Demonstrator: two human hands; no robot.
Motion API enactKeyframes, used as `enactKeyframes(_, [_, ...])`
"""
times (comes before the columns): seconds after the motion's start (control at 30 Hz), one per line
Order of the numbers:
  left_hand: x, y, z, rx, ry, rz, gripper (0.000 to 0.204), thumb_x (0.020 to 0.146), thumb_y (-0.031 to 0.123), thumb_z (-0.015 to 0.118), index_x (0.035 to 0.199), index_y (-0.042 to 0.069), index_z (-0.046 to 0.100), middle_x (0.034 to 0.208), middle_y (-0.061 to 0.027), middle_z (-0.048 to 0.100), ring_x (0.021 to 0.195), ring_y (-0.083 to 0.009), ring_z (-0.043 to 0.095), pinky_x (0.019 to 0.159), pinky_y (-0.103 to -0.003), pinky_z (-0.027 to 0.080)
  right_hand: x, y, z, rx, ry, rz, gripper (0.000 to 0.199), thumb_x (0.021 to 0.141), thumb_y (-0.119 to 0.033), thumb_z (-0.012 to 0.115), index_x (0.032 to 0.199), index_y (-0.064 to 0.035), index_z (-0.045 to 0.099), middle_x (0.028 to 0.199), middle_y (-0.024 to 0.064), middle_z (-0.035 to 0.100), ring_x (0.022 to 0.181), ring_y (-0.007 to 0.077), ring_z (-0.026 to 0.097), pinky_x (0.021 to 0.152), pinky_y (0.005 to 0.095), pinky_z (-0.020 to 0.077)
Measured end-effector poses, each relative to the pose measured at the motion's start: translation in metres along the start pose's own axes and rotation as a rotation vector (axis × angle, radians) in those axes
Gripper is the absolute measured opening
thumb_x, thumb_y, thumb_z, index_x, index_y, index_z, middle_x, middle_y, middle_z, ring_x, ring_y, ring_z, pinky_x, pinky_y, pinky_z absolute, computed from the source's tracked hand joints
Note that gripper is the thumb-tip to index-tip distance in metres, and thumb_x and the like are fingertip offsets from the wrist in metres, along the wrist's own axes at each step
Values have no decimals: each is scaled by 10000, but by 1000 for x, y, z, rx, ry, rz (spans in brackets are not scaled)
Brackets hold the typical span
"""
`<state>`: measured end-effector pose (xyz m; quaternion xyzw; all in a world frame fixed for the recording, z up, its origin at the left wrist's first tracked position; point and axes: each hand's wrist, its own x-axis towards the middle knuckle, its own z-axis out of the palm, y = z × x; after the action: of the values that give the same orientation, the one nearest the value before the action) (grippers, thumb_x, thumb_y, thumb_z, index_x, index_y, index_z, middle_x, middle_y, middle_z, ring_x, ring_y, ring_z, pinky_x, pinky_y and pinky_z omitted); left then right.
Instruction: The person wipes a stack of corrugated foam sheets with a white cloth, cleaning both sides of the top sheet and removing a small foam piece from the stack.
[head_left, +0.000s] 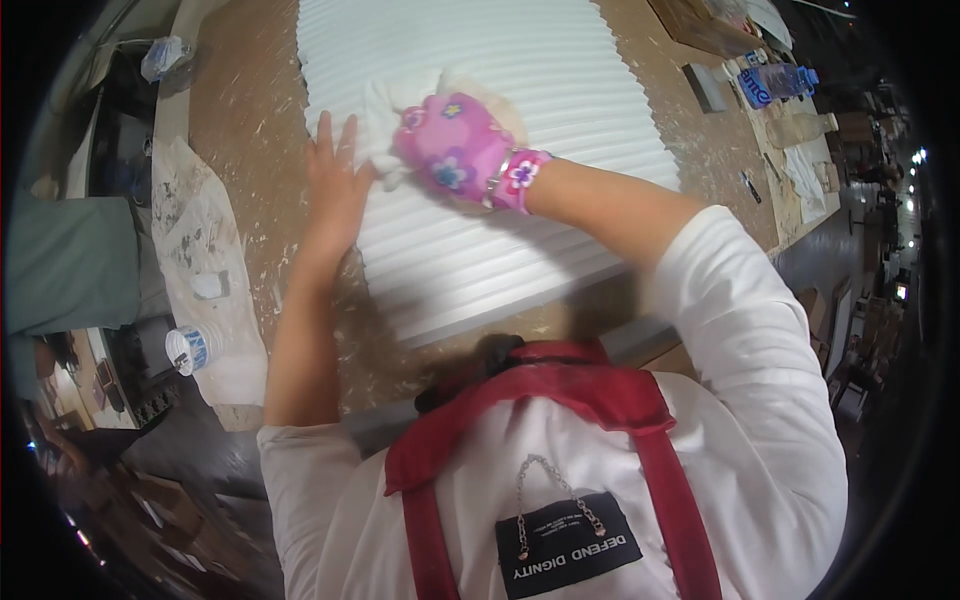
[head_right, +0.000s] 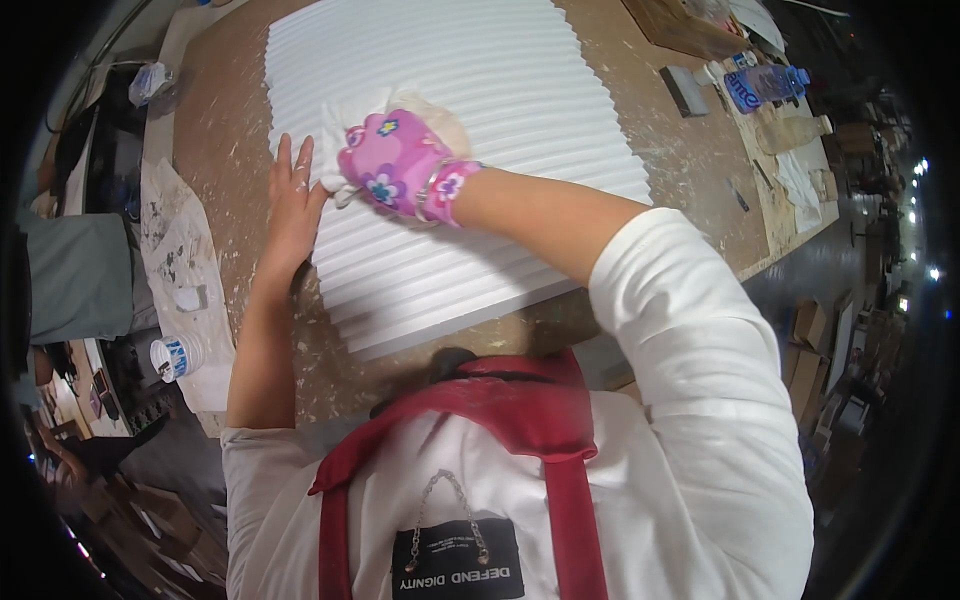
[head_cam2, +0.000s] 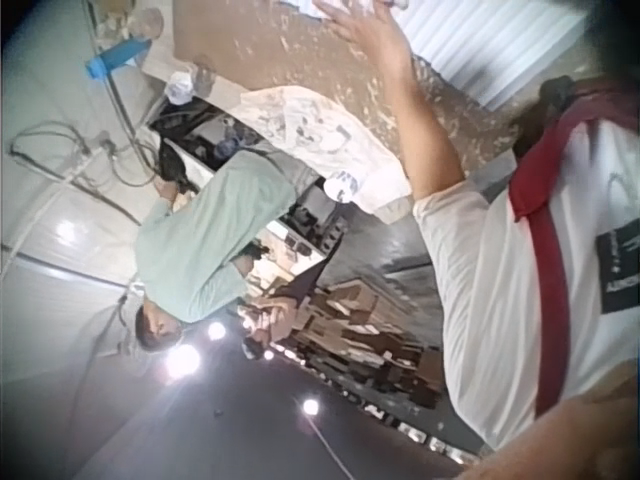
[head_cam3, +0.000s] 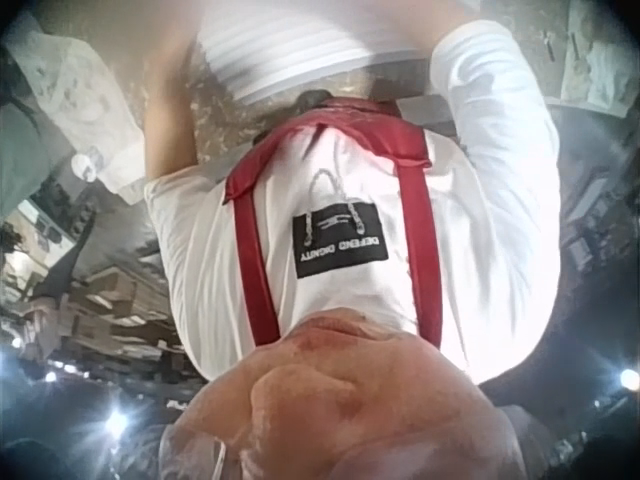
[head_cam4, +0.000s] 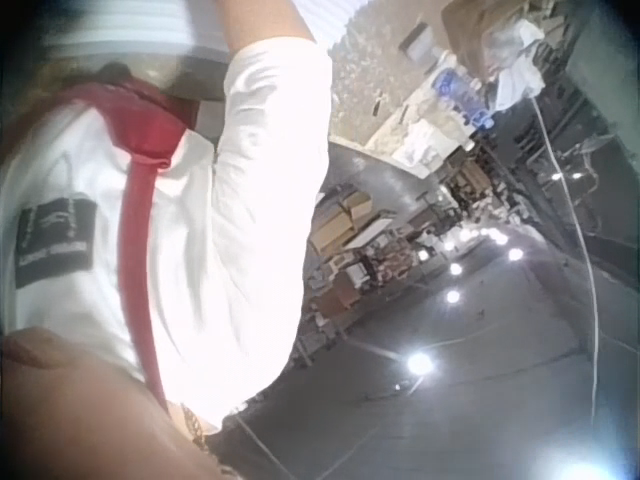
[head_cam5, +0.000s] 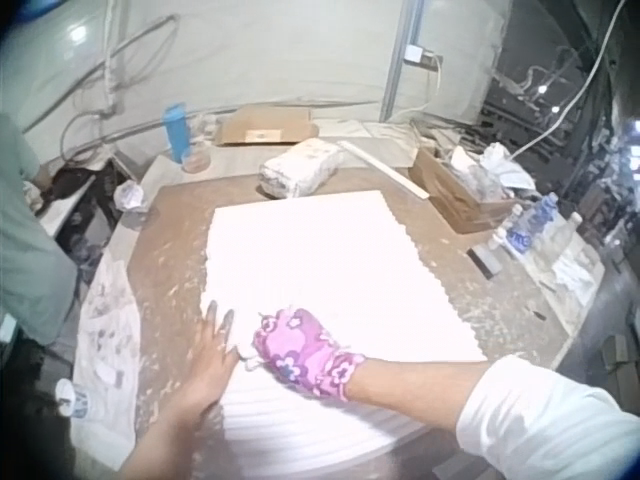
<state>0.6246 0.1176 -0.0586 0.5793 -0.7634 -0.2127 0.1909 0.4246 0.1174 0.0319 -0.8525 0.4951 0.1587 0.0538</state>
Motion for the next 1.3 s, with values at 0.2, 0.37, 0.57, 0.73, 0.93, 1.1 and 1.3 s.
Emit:
enactKeyframes(0.2, [6,11,-16,155,-41,-8,573,938,364,528,1450,151,382,1571,-116,192,1411,-435,173,1110,-567,217,-25,123,17,1091,349,179,430,940,-314,564,1292,-69,537,1047,106,655,980,206,653,859,300,559])
enactKeyframes(0.37, [49,8,-10,460,161,194,528,955,414,456,1428,182,424,1564,-69,243,1414,-353,240,1103,-569,183,-10,51,12,380,500,-2,244,891,-273,565,1104,-187,647,973,85,674,911,230,654,789,380,543])
enactKeyframes(0.57, [51,11,2,389,86,143,510,982,423,385,1437,194,416,1543,-71,296,1423,-323,235,1116,-563,155,-46,136,100,161,723,-34,480,727,-51,659,1195,-144,607,1030,99,655,962,289,626,845,413,547])
enactKeyframes(0.73, [56,17,3,425,86,125,517,986,434,378,1444,195,403,1543,-55,298,1423,-302,241,1122,-560,148,-103,226,68,65,631,197,449,819,-152,652,1259,-134,563,988,100,633,861,221,632,742,335,564])
enactKeyframes(0.93, [55,10,0,444,87,112,513,988,427,380,1444,192,402,1543,-45,297,1423,-295,237,1128,-539,151,15,82,34,105,668,-120,341,788,-174,636,1129,-175,630,1031,93,653,1013,241,616,913,420,494])
enactKeyframes(1.1, [53,17,-1,414,86,136,519,985,431,380,1442,187,405,1543,-41,298,1420,-293,238,1125,-538,159,-15,121,80,198,799,-125,395,784,-68,599,1150,-216,628,1136,67,647,1095,268,590,952,407,491])
enactKeyframes(1.3, [58,12,8,473,94,121,503,986,402,397,1449,205,393,1553,-36,277,1426,-289,229,1126,-540,160,-94,251,50,-196,791,97,405,975,-350,460,1232,-56,567,1062,104,662,891,162,647,676,283,542])
